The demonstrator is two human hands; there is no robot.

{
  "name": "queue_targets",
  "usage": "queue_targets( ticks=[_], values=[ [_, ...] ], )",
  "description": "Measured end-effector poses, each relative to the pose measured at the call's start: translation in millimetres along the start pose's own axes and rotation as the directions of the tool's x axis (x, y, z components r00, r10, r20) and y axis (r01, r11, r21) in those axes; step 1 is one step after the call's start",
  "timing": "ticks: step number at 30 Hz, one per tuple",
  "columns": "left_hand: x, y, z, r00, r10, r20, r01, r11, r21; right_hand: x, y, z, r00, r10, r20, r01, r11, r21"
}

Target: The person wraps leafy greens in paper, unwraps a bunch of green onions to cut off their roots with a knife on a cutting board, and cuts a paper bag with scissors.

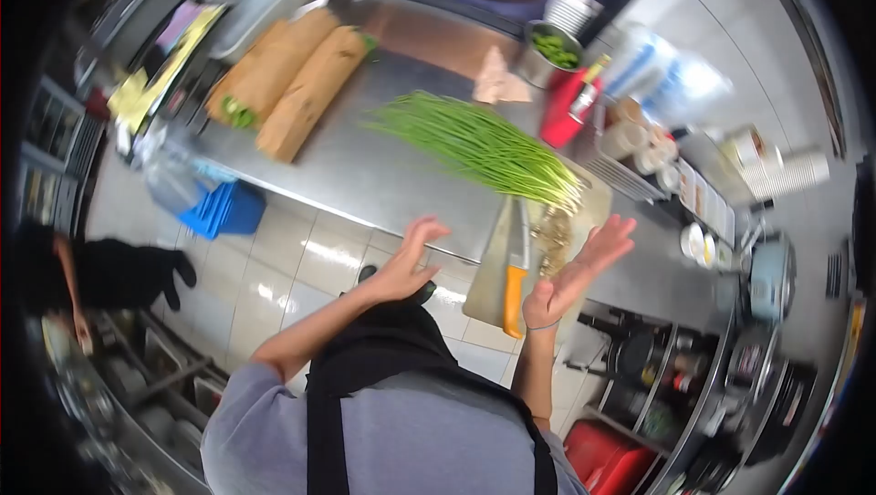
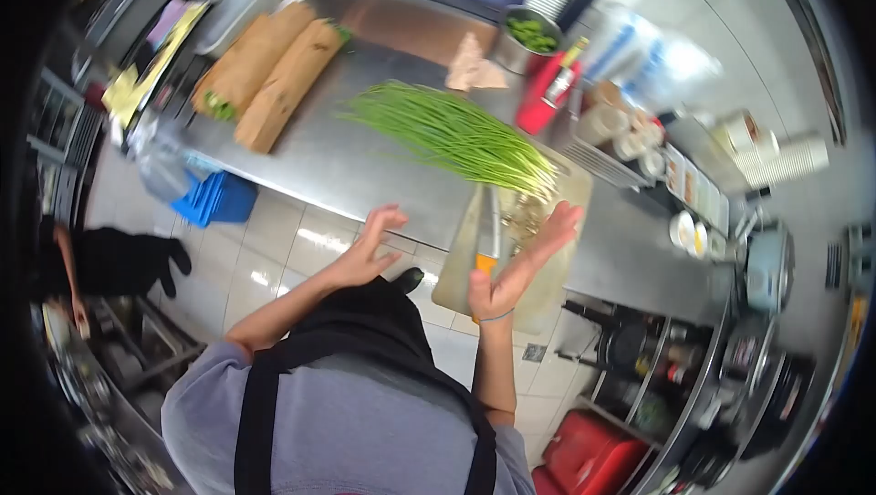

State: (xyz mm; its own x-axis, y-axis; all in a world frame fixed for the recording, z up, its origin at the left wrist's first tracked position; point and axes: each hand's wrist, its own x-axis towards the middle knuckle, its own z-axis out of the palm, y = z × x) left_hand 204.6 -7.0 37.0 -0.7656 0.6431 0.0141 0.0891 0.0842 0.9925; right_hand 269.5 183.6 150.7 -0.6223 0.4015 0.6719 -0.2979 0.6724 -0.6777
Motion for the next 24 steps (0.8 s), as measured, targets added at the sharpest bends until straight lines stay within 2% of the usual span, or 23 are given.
queue_targets(
  ticks=[1,2,3,4,5,6,7,8,9,10,11,12,14,15,16,17,18,19,20,21,22,23,24],
  values=[
    [-34.8,-21.6,-7.7,0.982,-0.189,-0.021,0.181,0.963,-0.201,1.6,-9.2,18.5,0.998,-0.057,-0.021,0.059,0.994,0.096],
    [-63.0,-32.9,-17.3,0.898,-0.439,-0.043,0.392,0.839,-0.379,0.4,-19.3,37.6,0.992,-0.113,-0.051,0.121,0.975,0.187],
    [-90.0,-45.9,-27.9,0.76,-0.649,-0.008,0.539,0.637,-0.551,-8.8,-30.3,60.1,0.989,-0.15,0.003,0.139,0.927,0.348],
    [-120.0,-80.0,-36.9,0.674,-0.738,0.03,0.464,0.391,-0.795,-27.0,-42.6,85.2,0.981,-0.189,0.054,0.138,0.857,0.497],
    [-146.7,-117.7,-43.8,0.598,-0.793,0.115,0.315,0.101,-0.944,-58.7,-51.8,114.6,0.949,-0.258,0.183,0.082,0.759,0.646],
    [-169.8,-141.3,-49.5,0.659,-0.747,0.083,0.196,0.065,-0.978,-90.5,-61.0,144.0,0.895,-0.321,0.309,-0.026,0.654,0.756],
    [-191.3,-161.5,-53.6,0.714,-0.699,0.042,0.079,0.021,-0.997,-137.7,-58.0,173.0,0.791,-0.449,0.415,-0.003,0.677,0.736],
    [-205.6,-172.6,-55.2,0.761,-0.649,-0.002,-0.029,-0.032,-0.999,-193.2,-48.3,190.9,0.6,-0.481,0.639,-0.087,0.755,0.65],
    [-211.2,-153.1,-64.7,0.612,-0.783,-0.107,-0.024,0.116,-0.993,-237.0,-32.6,207.9,0.366,-0.452,0.814,-0.147,0.835,0.53],
    [-219.9,-114.8,-80.6,0.44,-0.872,-0.213,0.022,0.248,-0.969,-279.6,-12.0,218.0,0.104,-0.37,0.923,-0.165,0.909,0.383],
    [-237.5,-84.7,-94.9,0.497,-0.789,-0.362,-0.207,0.297,-0.932,-329.8,17.0,213.5,-0.102,-0.123,0.987,-0.001,0.992,0.124],
    [-254.6,-65.4,-115.0,0.513,-0.684,-0.519,-0.427,0.322,-0.845,-374.1,53.9,211.6,-0.239,0.16,0.958,0.214,0.971,-0.109],
    [-312.5,-72.4,-142.3,0.472,-0.592,-0.653,-0.64,0.279,-0.716,-445.7,136.9,201.7,-0.149,0.346,0.926,0.027,0.938,-0.346],
    [-332.3,-74.0,-149.5,0.285,-0.617,-0.734,-0.619,0.467,-0.632,-431.7,144.8,200.6,-0.226,0.486,0.844,-0.286,0.795,-0.535],
    [-352.2,-81.4,-151.5,0.088,-0.6,-0.795,-0.544,0.64,-0.543,-417.2,152.4,199.0,-0.297,0.615,0.73,-0.614,0.463,-0.639],
    [-382.0,-103.3,-148.9,0.045,-0.688,-0.724,-0.613,0.553,-0.564,-402.0,159.6,197.2,-0.357,0.719,0.597,-0.788,0.112,-0.606],
    [-417.2,-129.1,-144.5,0.005,-0.763,-0.646,-0.682,0.469,-0.56,-390.0,177.6,201.7,-0.374,0.802,0.466,-0.882,-0.152,-0.446],
    [-442.1,-148.4,-135.2,-0.03,-0.83,-0.556,-0.747,0.389,-0.54,-392.2,214.2,199.5,-0.28,0.799,0.532,-0.946,-0.135,-0.295],
    [-455.0,-161.4,-122.5,-0.065,-0.865,-0.497,-0.751,0.37,-0.547,-377.1,224.1,203.8,-0.224,0.83,0.511,-0.975,-0.194,-0.113],
    [-465.1,-172.9,-108.3,-0.099,-0.896,-0.433,-0.754,0.351,-0.554,-370.5,249.6,205.1,-0.167,0.847,0.505,-0.985,-0.171,-0.038],
    [-472.2,-183.2,-91.6,-0.13,-0.922,-0.364,-0.758,0.329,-0.563,-358.9,257.1,211.3,-0.091,0.906,0.413,-0.982,-0.149,0.112],
    [-474.7,-191.8,-72.9,-0.117,-0.931,-0.345,-0.731,0.316,-0.605,-347.8,264.1,217.3,-0.02,0.952,0.306,-0.961,-0.103,0.258],
    [-472.6,-200.1,-53.9,-0.102,-0.939,-0.328,-0.705,0.301,-0.642,-340.2,280.0,219.1,-0.019,0.958,0.286,-0.93,-0.122,0.348]
  ],
)
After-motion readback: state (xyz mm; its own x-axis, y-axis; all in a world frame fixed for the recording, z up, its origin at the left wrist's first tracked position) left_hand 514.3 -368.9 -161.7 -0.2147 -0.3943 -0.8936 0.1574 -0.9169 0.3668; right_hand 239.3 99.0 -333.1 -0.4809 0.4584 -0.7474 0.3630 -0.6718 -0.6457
